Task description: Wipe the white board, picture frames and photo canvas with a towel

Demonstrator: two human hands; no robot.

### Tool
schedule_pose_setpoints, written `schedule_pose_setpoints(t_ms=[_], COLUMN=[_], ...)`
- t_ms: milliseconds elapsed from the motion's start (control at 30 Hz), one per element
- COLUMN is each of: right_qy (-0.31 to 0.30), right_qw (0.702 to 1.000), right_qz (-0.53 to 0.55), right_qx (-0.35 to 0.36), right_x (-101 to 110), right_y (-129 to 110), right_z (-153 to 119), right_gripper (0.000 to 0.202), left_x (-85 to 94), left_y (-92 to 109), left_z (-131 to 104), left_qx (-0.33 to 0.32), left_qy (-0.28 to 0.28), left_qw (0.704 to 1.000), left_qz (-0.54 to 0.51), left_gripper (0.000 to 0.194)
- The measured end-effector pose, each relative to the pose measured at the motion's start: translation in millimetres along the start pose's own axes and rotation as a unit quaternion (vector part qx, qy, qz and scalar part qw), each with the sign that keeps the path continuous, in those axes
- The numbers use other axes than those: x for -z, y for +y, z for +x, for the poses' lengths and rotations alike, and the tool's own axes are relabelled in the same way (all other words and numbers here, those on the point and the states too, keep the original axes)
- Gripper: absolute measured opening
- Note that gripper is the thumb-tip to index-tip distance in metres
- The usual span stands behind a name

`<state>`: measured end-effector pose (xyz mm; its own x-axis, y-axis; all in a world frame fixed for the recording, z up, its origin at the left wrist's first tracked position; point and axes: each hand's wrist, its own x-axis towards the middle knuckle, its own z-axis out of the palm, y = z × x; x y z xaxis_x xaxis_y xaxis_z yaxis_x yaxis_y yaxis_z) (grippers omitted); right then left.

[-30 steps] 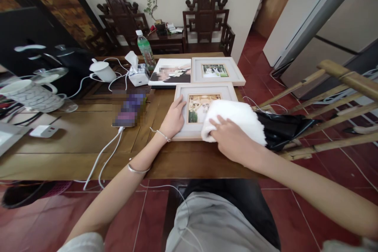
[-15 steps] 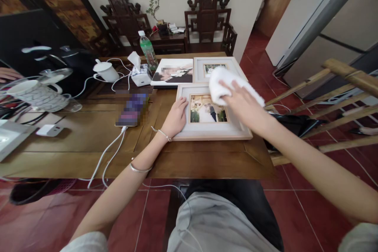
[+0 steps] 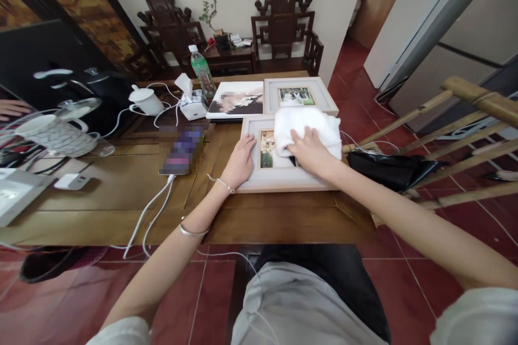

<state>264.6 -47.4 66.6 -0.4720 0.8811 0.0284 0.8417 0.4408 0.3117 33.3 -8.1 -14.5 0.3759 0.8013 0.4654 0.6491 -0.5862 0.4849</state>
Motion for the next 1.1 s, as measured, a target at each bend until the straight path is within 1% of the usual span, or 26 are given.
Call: schedule_pose_setpoints(t_ms=[100,200,267,333,400,467,567,667,733,800,867,933,1000,1100], right_qy=[-0.058,-0.089,-0.101,-0.101,-0.088,-0.076,-0.066,-0.002,0.03,0.044,0.039,0.023,0.009,-0.03], right_qw=[0.996,0.988,0.984,0.984,0.988,0.99,0.991,0.992,0.99,0.991,0.993,0.995,0.995,0.988], right_qz=[0.032,0.076,0.096,0.101,0.104,0.109,0.117,0.125,0.13,0.126,0.11,0.091,0.083,0.103], right_qx=[0.052,0.1,0.113,0.103,0.078,0.048,-0.005,-0.031,-0.038,-0.03,-0.008,0.022,0.056,0.108], right_x=[26.8,51.8,60.3,59.1,48.4,31.6,5.2,-12.9,-20.3,-25.4,-28.3,-27.9,-22.2,-1.6], right_y=[-12.2,-26.8,-37.7,-46.1,-47.6,-39.4,-11.6,19.8,34.5,41.1,40.0,32.8,21.9,3.0], right_z=[-34.3,-69.7,-86.8,-93.7,-87.8,-69.8,-27.8,15.6,36.8,48.1,48.7,38.9,20.4,-18.3], right_gripper=[0.038,0.039,0.04,0.041,0.045,0.053,0.06,0.058,0.054,0.051,0.049,0.051,0.053,0.056], left_x=[-0.6,-1.4,-1.8,-2.1,-2.1,-1.9,-1.1,-0.2,0.3,0.4,0.3,0.0,-0.4,-0.9], left_y=[0.5,-0.2,-1.7,-3.6,-5.5,-6.8,-7.7,-8.0,-8.1,-8.3,-8.5,-8.4,-8.1,-7.0], left_z=[0.0,0.1,0.2,0.2,0.2,0.4,0.8,1.0,0.8,0.5,0.2,0.0,0.1,0.4], left_qx=[0.006,-0.001,-0.009,-0.016,-0.022,-0.026,-0.027,-0.025,-0.024,-0.023,-0.023,-0.024,-0.026,-0.028], left_qy=[0.001,0.0,-0.003,-0.005,-0.007,-0.009,-0.02,-0.028,-0.029,-0.029,-0.027,-0.024,-0.02,-0.017], left_qw=[1.0,1.0,1.0,1.0,1.0,1.0,0.999,0.999,0.999,0.999,0.999,0.999,0.999,0.999], left_qz=[-0.006,-0.003,0.001,0.006,0.009,0.006,-0.001,-0.002,-0.001,0.002,0.003,0.005,0.007,0.009], left_gripper=[0.053,0.053,0.054,0.054,0.055,0.056,0.059,0.059,0.058,0.059,0.059,0.058,0.057,0.057])
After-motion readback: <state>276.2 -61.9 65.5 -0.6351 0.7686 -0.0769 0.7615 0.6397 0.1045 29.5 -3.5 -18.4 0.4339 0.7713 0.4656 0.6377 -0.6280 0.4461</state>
